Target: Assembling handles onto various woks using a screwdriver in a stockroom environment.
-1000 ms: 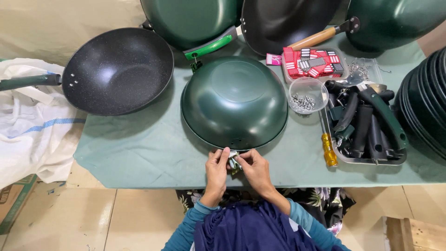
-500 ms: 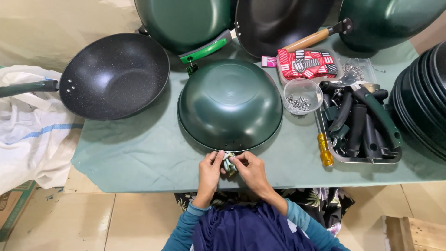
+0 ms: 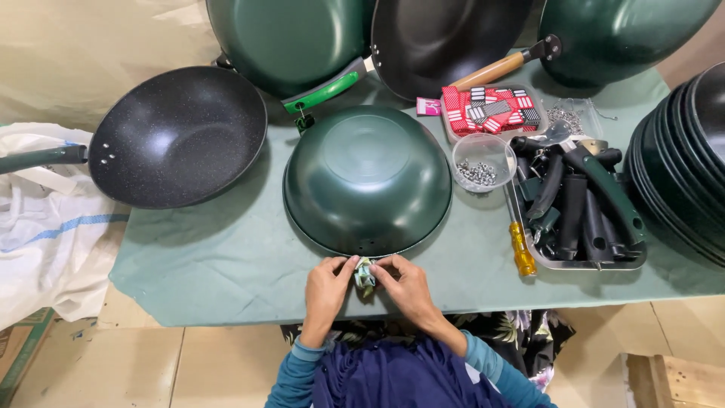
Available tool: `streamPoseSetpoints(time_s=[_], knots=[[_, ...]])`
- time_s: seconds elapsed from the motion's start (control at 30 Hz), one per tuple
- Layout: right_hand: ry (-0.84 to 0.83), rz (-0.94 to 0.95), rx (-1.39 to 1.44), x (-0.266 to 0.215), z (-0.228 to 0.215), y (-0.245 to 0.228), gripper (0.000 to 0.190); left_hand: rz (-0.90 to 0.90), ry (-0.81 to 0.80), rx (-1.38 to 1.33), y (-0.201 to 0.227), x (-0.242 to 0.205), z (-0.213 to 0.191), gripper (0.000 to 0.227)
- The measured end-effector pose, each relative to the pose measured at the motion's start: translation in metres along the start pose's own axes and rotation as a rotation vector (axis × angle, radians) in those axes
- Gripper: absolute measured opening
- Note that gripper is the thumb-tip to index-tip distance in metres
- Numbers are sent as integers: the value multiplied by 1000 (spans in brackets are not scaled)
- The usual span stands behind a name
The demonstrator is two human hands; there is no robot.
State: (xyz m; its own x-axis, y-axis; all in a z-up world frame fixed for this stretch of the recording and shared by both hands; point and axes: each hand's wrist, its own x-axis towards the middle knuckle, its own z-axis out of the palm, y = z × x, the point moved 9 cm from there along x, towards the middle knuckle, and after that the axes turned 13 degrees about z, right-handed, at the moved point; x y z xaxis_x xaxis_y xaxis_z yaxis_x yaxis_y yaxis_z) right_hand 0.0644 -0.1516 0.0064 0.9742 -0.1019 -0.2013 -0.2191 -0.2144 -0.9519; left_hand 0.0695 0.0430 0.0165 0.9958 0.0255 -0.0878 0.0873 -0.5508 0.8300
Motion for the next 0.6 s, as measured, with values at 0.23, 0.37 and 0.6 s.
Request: streamPoseSetpoints(time_s=[0.23, 0.37, 0.6], knots=[[-90, 45, 91, 6, -3, 6, 16, 3, -115, 230, 29, 3, -16, 43], [-112, 87, 158, 13, -16, 14, 19, 78, -109, 374, 36, 16, -16, 43], [28, 75, 146, 26, -90, 14, 22, 430, -228, 150, 142, 24, 19, 24]])
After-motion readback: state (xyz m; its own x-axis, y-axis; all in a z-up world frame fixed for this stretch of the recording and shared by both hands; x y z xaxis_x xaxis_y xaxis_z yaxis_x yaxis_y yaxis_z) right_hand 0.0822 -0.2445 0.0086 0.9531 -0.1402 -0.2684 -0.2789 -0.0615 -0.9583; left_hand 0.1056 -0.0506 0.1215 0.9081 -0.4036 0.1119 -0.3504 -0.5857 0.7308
